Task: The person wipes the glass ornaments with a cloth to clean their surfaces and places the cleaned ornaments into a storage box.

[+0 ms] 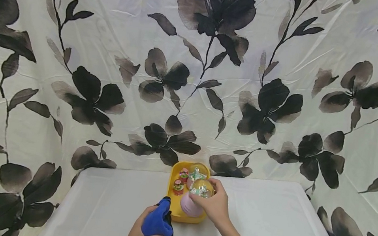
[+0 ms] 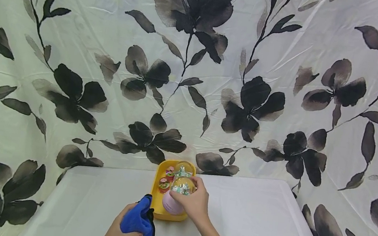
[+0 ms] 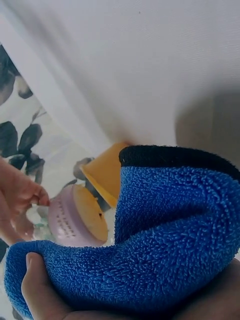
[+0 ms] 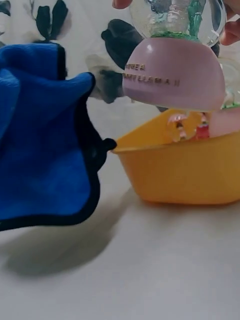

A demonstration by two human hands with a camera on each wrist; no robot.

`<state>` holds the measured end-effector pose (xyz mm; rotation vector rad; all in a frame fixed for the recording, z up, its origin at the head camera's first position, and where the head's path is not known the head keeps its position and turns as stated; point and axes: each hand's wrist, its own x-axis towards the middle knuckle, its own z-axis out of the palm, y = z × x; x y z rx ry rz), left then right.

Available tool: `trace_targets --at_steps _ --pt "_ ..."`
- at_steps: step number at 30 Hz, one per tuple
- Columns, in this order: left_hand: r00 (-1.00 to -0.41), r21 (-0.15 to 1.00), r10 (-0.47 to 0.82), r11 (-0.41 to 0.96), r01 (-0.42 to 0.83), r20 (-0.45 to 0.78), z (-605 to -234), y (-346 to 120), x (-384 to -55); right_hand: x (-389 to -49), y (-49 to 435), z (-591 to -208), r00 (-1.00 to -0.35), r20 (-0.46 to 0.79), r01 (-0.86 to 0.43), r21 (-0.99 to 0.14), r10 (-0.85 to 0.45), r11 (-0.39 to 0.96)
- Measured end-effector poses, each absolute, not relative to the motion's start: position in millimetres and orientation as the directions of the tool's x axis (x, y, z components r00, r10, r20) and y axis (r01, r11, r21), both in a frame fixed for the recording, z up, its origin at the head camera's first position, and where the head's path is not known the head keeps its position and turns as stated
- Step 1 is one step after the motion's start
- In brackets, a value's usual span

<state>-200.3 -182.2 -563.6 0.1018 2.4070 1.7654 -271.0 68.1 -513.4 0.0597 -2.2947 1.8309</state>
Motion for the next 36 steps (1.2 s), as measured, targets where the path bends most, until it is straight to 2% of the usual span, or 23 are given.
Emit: trace_targets --at_steps 14,24,36 --pt "-0.983 0.95 0.139 0.303 -0.072 -0.118 -566 -192 -193 -307 48 -521 -0.969 0.24 -0.205 -0.912 0.058 0.355" --pt "-0.985 0.957 0.141 0.283 -0.058 -0.101 -568 -194 -193 -308 38 -536 -0.98 0.192 -0.156 -0.899 0.048 0.408" --pt "-0.981 0.959 0.147 0.269 -0.086 -0.129 -571 -197 -191 -311 33 -553 -0.982 0.185 -0.161 -0.909 0.026 0.384"
